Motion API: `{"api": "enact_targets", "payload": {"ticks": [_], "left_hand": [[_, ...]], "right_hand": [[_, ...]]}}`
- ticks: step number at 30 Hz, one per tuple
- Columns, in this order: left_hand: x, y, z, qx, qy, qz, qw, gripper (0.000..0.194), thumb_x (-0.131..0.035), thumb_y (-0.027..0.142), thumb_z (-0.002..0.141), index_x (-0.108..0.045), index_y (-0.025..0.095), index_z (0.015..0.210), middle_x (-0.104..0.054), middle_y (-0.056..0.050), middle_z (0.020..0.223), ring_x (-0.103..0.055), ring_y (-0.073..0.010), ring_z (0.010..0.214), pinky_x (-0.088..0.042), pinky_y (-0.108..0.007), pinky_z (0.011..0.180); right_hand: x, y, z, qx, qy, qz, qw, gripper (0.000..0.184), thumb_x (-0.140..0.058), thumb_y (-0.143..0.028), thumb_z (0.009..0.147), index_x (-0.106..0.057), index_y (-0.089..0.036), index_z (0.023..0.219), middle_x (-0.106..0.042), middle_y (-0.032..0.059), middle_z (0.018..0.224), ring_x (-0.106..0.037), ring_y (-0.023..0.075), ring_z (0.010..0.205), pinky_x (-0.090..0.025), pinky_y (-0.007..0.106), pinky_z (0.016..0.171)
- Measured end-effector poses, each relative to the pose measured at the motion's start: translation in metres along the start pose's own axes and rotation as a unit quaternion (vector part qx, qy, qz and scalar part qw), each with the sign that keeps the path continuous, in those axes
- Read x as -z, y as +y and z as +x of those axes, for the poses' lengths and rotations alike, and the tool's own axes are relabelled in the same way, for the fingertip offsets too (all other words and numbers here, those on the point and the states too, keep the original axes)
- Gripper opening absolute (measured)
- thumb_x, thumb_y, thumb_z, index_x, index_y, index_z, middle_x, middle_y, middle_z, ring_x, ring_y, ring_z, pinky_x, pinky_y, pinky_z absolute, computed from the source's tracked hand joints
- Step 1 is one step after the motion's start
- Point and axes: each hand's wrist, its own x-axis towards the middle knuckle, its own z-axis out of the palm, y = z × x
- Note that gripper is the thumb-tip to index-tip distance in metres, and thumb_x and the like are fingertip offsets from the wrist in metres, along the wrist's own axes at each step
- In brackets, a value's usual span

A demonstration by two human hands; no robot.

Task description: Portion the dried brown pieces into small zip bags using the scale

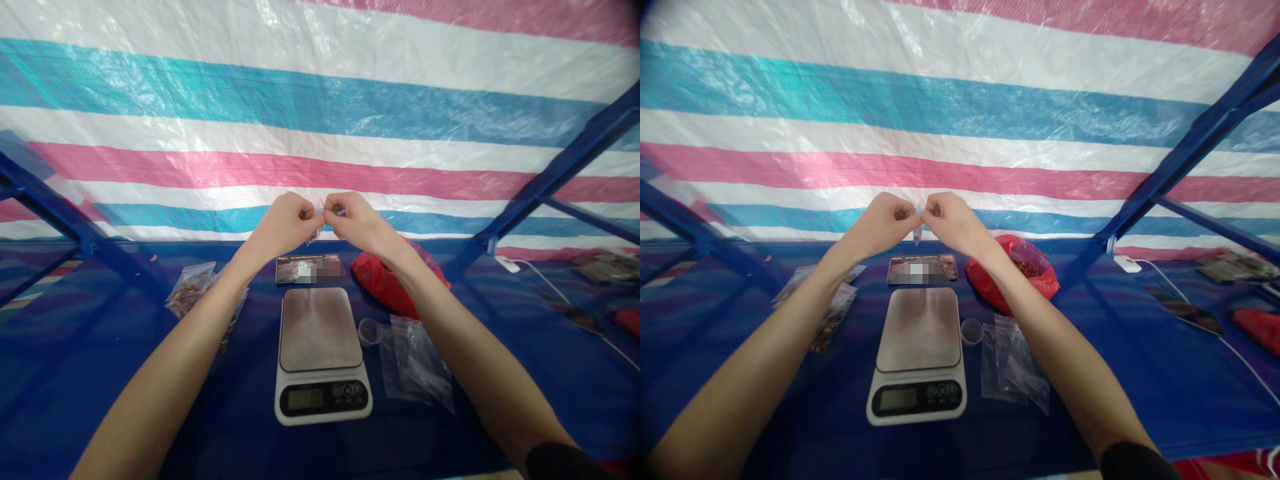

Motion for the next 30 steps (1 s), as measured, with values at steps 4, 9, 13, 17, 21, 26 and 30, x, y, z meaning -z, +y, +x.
{"api": "enact_targets", "payload": {"ticks": [4,9,13,17,21,26,30], "left_hand": [[0.002,0.008,-0.001,-0.007,0.053,0.071,0.996,0.044,-0.065,0.018,0.073,-0.034,0.022,0.042,-0.028,0.004,0.042,-0.026,-0.0092,0.049,-0.017,-0.031,0.050],[0.013,0.015,-0.003,-0.002,0.039,0.026,0.999,0.040,-0.061,0.023,0.077,-0.040,0.021,0.043,-0.036,0.002,0.041,-0.031,-0.0085,0.045,-0.019,-0.028,0.047],[0.028,0.018,-0.006,0.011,0.032,-0.061,0.998,0.038,-0.055,0.024,0.079,-0.042,0.021,0.043,-0.038,0.002,0.039,-0.035,-0.0080,0.038,-0.022,-0.025,0.042],[0.038,0.027,-0.011,0.040,-0.013,-0.129,0.991,0.040,-0.056,0.023,0.078,-0.038,0.022,0.042,-0.036,0.003,0.039,-0.033,-0.0067,0.035,-0.023,-0.023,0.040],[0.041,0.045,-0.016,0.049,-0.041,-0.158,0.985,0.045,-0.061,0.028,0.084,-0.040,0.022,0.045,-0.034,0.004,0.039,-0.033,-0.0070,0.034,-0.024,-0.023,0.040],[0.049,0.059,-0.024,0.002,0.008,-0.118,0.993,0.051,-0.060,0.047,0.097,-0.057,0.021,0.053,-0.041,0.001,0.037,-0.045,-0.0120,0.039,-0.036,-0.026,0.046],[0.057,0.045,-0.042,0.025,0.033,-0.060,0.997,0.052,-0.056,0.051,0.099,-0.062,0.021,0.057,-0.045,0.001,0.037,-0.044,-0.0120,0.038,-0.035,-0.026,0.045]], "right_hand": [[0.003,-0.003,-0.003,-0.026,0.085,-0.124,0.988,0.033,-0.074,-0.020,0.077,-0.047,-0.024,0.060,-0.048,-0.0006,0.060,-0.046,0.0181,0.067,-0.033,0.034,0.065],[-0.005,0.005,-0.006,-0.039,0.010,0.160,0.986,0.032,-0.081,-0.039,0.082,-0.060,-0.025,0.100,-0.070,0.0049,0.097,-0.065,0.0234,0.091,-0.051,0.037,0.078],[-0.025,0.010,-0.002,-0.151,-0.118,0.434,0.880,0.054,-0.068,-0.076,0.089,-0.060,-0.024,0.100,-0.076,0.0087,0.094,-0.073,0.0259,0.091,-0.059,0.038,0.073],[-0.040,0.003,0.002,-0.229,-0.070,0.546,0.803,0.043,-0.066,-0.065,0.096,-0.059,-0.022,0.091,-0.069,-0.0001,0.073,-0.062,0.0126,0.057,-0.042,0.021,0.044],[-0.037,-0.010,-0.002,-0.245,-0.026,0.585,0.773,0.022,-0.069,-0.034,0.098,-0.055,-0.022,0.086,-0.057,-0.0071,0.063,-0.043,0.0047,0.043,-0.020,0.015,0.035],[0.000,0.010,-0.007,-0.231,0.103,0.499,0.829,0.029,-0.065,-0.036,0.096,-0.051,-0.023,0.075,-0.049,-0.0075,0.055,-0.035,0.0066,0.039,-0.015,0.018,0.033],[0.061,0.054,-0.020,-0.164,0.273,0.231,0.920,0.045,-0.061,-0.048,0.097,-0.044,-0.026,0.063,-0.046,-0.0047,0.049,-0.039,0.0100,0.039,-0.025,0.023,0.038]]}}
